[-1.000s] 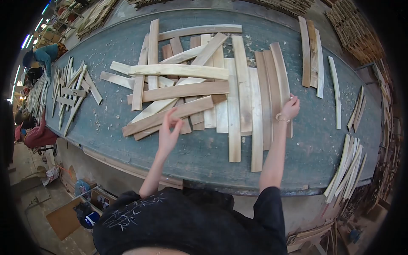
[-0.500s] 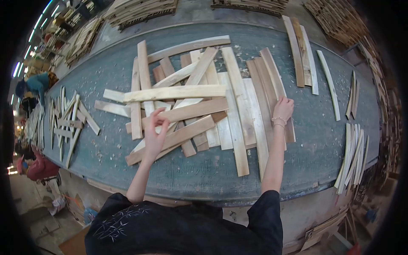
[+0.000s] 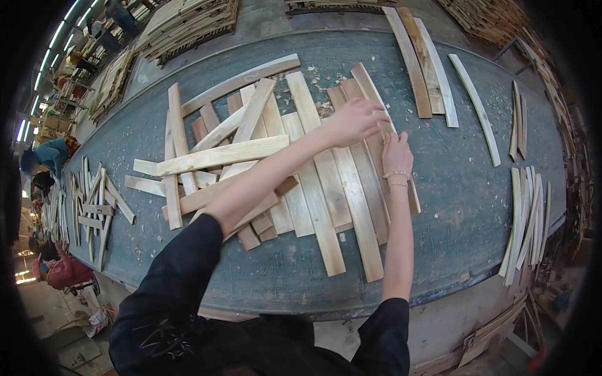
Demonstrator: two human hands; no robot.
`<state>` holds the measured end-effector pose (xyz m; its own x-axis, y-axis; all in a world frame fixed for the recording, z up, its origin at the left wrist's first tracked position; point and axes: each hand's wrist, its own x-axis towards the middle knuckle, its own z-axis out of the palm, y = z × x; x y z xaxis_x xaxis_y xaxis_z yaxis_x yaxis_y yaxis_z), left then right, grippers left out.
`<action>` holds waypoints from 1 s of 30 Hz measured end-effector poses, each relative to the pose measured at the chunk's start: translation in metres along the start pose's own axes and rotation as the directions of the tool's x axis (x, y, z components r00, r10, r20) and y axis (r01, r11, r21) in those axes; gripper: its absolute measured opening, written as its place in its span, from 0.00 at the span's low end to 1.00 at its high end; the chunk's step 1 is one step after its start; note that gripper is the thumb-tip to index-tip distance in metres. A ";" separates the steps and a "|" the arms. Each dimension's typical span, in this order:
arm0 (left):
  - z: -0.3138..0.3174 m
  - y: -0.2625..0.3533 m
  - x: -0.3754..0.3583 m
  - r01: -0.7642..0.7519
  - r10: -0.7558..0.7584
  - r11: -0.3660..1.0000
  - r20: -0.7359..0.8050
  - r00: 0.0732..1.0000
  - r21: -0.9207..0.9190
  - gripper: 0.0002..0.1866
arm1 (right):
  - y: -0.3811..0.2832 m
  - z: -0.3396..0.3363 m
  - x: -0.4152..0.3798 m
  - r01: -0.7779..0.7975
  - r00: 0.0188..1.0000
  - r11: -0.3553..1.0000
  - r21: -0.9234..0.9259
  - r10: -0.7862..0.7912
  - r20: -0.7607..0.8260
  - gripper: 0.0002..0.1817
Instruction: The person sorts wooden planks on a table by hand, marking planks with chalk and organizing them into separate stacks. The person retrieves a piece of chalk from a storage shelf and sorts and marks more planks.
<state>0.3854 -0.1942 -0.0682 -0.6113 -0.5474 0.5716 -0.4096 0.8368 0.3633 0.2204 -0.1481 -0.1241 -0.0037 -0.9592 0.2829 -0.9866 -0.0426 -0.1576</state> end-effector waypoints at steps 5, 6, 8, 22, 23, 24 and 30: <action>0.091 -0.023 0.024 0.200 -0.220 0.968 0.128 0.967 0.151 0.13 | 0.000 -0.001 0.002 -0.014 1.000 0.999 0.034 0.014 0.009 0.12; 0.093 -0.026 0.026 0.203 -0.223 0.966 0.116 0.968 0.160 0.13 | -0.002 -0.002 0.004 -0.001 1.000 0.999 0.034 0.001 0.002 0.12; 0.097 -0.025 0.016 0.209 -0.202 0.971 -0.069 0.977 0.115 0.13 | -0.009 -0.001 -0.003 -0.026 0.998 0.999 0.033 0.024 0.050 0.12; -0.103 -0.020 -0.263 0.202 -0.213 0.972 0.081 0.974 0.120 0.11 | -0.338 -0.005 -0.169 -0.197 0.959 0.918 0.344 0.108 0.263 0.09; -0.133 -0.020 -0.294 0.184 -0.205 0.969 0.125 0.971 0.163 0.11 | -0.372 0.002 -0.185 -0.212 0.947 0.894 0.396 0.087 0.310 0.09; -0.169 -0.022 -0.327 0.161 -0.200 0.963 0.171 0.965 0.215 0.12 | -0.408 0.008 -0.198 -0.161 0.941 0.862 0.480 -0.013 0.339 0.10; -0.359 -0.027 -0.516 0.402 -0.537 0.796 0.221 0.814 0.453 0.12 | -0.632 0.020 -0.261 -0.058 0.833 0.652 0.756 -0.385 0.396 0.12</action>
<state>0.9554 0.0697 -0.1088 -0.4277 -0.8975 0.1076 -0.8782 0.4408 0.1854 0.8480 0.1240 -0.1176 0.4419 -0.8936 -0.0784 -0.5194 -0.1836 -0.8346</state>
